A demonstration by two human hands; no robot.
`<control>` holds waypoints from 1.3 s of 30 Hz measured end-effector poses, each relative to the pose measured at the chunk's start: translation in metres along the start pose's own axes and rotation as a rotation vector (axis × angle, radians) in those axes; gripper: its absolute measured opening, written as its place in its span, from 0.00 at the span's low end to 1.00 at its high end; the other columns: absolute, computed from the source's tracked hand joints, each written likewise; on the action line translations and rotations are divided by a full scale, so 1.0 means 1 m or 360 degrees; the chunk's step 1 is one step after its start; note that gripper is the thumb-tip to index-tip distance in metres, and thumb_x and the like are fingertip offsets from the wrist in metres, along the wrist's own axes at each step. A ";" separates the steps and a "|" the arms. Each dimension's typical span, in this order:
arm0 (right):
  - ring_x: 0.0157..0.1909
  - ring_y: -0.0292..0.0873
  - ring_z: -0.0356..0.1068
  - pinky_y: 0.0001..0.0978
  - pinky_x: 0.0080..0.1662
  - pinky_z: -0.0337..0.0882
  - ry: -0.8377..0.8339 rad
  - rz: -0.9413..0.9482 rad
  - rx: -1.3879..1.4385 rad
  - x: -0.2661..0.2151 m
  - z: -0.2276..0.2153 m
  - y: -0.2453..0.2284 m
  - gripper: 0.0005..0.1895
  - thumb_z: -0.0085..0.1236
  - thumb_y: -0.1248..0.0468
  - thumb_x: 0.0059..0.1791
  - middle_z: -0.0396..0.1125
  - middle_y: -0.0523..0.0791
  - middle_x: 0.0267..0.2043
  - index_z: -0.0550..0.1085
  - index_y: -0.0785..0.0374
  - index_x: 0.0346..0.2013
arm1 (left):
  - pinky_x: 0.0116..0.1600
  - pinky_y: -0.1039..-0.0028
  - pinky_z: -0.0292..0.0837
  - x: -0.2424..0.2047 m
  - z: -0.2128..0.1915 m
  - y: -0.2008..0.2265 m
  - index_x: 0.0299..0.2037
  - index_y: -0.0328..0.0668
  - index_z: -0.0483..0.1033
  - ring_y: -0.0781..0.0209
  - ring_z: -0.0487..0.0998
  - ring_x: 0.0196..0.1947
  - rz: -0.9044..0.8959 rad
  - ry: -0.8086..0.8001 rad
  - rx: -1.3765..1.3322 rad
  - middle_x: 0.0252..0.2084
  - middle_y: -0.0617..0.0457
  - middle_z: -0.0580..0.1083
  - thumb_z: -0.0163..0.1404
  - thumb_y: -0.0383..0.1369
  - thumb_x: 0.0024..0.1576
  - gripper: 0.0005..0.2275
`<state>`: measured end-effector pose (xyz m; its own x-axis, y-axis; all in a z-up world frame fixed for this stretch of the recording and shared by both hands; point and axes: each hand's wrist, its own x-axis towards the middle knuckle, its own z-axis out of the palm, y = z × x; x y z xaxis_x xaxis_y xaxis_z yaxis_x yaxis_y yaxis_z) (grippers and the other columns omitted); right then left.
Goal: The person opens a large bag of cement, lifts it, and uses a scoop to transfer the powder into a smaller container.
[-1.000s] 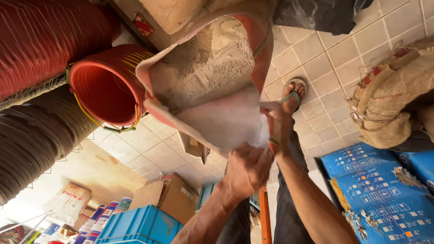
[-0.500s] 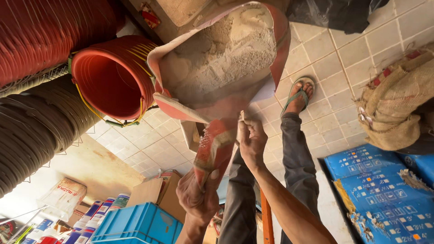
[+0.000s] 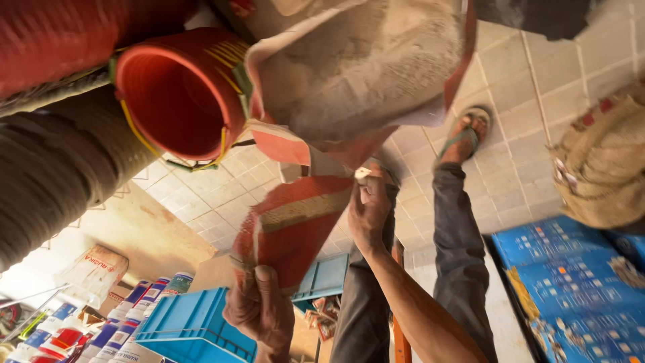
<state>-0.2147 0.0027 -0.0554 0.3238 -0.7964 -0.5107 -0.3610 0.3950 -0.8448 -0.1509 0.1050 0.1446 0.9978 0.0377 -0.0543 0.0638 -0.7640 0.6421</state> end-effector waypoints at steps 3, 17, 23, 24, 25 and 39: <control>0.49 0.44 0.78 0.33 0.56 0.76 -0.0015 -0.0021 0.0267 0.006 0.009 -0.041 0.08 0.52 0.74 0.58 0.72 0.50 0.44 0.68 0.60 0.37 | 0.42 0.50 0.88 0.020 0.010 0.040 0.60 0.33 0.78 0.51 0.83 0.44 -0.0560 0.0278 -0.0749 0.50 0.39 0.81 0.61 0.37 0.57 0.22; 0.40 0.41 0.72 0.40 0.51 0.77 -0.0241 0.0147 -0.0035 -0.017 0.083 -0.035 0.14 0.57 0.53 0.58 0.72 0.44 0.34 0.72 0.61 0.38 | 0.39 0.87 0.68 0.102 -0.086 0.039 0.52 0.48 0.77 0.76 0.73 0.41 -0.0697 0.0430 -0.0078 0.42 0.60 0.77 0.42 0.47 0.76 0.15; 0.36 0.37 0.67 0.40 0.46 0.72 -0.0331 0.0158 -0.0191 -0.026 0.082 -0.025 0.12 0.59 0.57 0.56 0.69 0.43 0.29 0.70 0.60 0.35 | 0.38 0.70 0.66 0.143 -0.110 0.050 0.54 0.41 0.76 0.54 0.73 0.38 -0.0190 0.0177 0.0811 0.41 0.49 0.76 0.50 0.35 0.71 0.08; 0.29 0.35 0.61 0.32 0.33 0.65 -0.0332 0.0100 -0.0290 -0.027 0.086 -0.017 0.13 0.61 0.55 0.56 0.65 0.41 0.26 0.69 0.59 0.36 | 0.35 0.95 0.63 0.156 -0.103 0.058 0.48 0.60 0.77 0.87 0.70 0.38 -0.0854 0.0463 -0.0146 0.39 0.70 0.74 0.46 0.50 0.75 0.11; 0.29 0.35 0.61 0.32 0.33 0.65 -0.0341 0.0097 -0.0284 -0.024 0.092 -0.022 0.13 0.61 0.55 0.56 0.65 0.41 0.26 0.69 0.59 0.36 | 0.35 0.95 0.63 0.161 -0.103 0.052 0.48 0.60 0.77 0.87 0.70 0.38 -0.0851 0.0474 -0.0146 0.39 0.70 0.74 0.46 0.50 0.75 0.11; 0.34 0.46 0.80 0.33 0.41 0.78 -0.0157 -0.0703 -0.0695 -0.011 0.061 0.003 0.09 0.73 0.62 0.50 0.75 0.43 0.26 0.78 0.57 0.33 | 0.68 0.18 0.41 0.194 -0.098 -0.261 0.76 0.41 0.42 0.16 0.56 0.74 -0.1759 0.0176 -0.0116 0.74 0.19 0.56 0.59 0.70 0.61 0.52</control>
<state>-0.1659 0.0406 -0.0620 0.5956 -0.7874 -0.1586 -0.4919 -0.2015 -0.8470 0.0273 0.3753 0.0416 0.3874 0.7339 -0.5579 0.9156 -0.2354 0.3261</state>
